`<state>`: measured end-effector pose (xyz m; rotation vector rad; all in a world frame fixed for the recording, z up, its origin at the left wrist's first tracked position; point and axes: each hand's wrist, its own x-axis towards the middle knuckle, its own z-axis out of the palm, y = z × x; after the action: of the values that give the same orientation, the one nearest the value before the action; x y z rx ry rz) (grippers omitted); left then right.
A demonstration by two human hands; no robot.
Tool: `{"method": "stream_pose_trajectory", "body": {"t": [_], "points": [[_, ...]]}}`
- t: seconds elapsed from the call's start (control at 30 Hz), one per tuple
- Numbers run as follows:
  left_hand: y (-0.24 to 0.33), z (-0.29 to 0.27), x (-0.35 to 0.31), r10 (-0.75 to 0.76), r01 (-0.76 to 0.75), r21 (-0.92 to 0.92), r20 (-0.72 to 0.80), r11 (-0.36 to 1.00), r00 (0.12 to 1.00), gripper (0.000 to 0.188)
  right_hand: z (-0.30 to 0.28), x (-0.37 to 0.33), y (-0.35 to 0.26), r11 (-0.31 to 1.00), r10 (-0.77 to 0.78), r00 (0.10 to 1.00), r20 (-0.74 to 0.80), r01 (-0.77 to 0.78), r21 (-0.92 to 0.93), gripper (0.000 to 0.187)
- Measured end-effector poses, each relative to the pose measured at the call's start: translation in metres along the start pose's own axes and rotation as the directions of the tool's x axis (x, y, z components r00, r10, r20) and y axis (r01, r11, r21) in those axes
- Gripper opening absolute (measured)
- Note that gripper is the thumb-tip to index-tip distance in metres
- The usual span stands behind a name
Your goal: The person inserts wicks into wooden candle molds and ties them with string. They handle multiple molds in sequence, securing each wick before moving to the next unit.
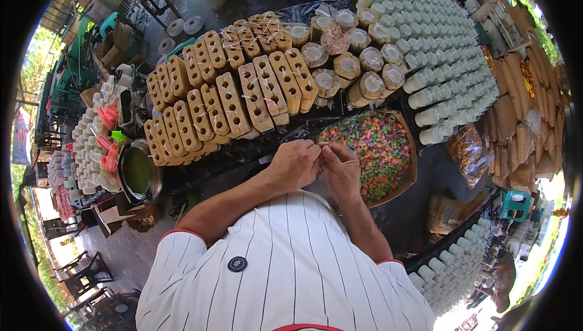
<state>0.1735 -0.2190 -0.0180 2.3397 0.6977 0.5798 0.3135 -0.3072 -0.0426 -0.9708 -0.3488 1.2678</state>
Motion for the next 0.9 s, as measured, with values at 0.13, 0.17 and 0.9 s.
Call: {"method": "stream_pose_trajectory", "body": {"t": [0.13, 0.17, 0.9], "points": [[-0.017, -0.015, 0.000, 0.011, -0.013, 0.023, 0.073, 1.000, 0.997, 0.006, -0.020, 0.025, -0.001, 0.913, -0.052, 0.984, -0.169, 0.116, 0.391, 0.015], [-0.021, -0.018, 0.001, -0.013, 0.013, 0.001, 0.068, 1.000, 0.998, 0.006, -0.030, 0.033, -0.008, 0.844, -0.058, 0.972, -0.228, 0.170, 0.509, 0.015], [-0.245, -0.166, 0.061, -0.079, 0.142, 0.395, -0.173, 0.908, 0.982, 0.027, 0.095, 0.165, 0.028, 0.808, -0.241, 0.964, 0.115, 0.265, -0.526, 0.015]]}}
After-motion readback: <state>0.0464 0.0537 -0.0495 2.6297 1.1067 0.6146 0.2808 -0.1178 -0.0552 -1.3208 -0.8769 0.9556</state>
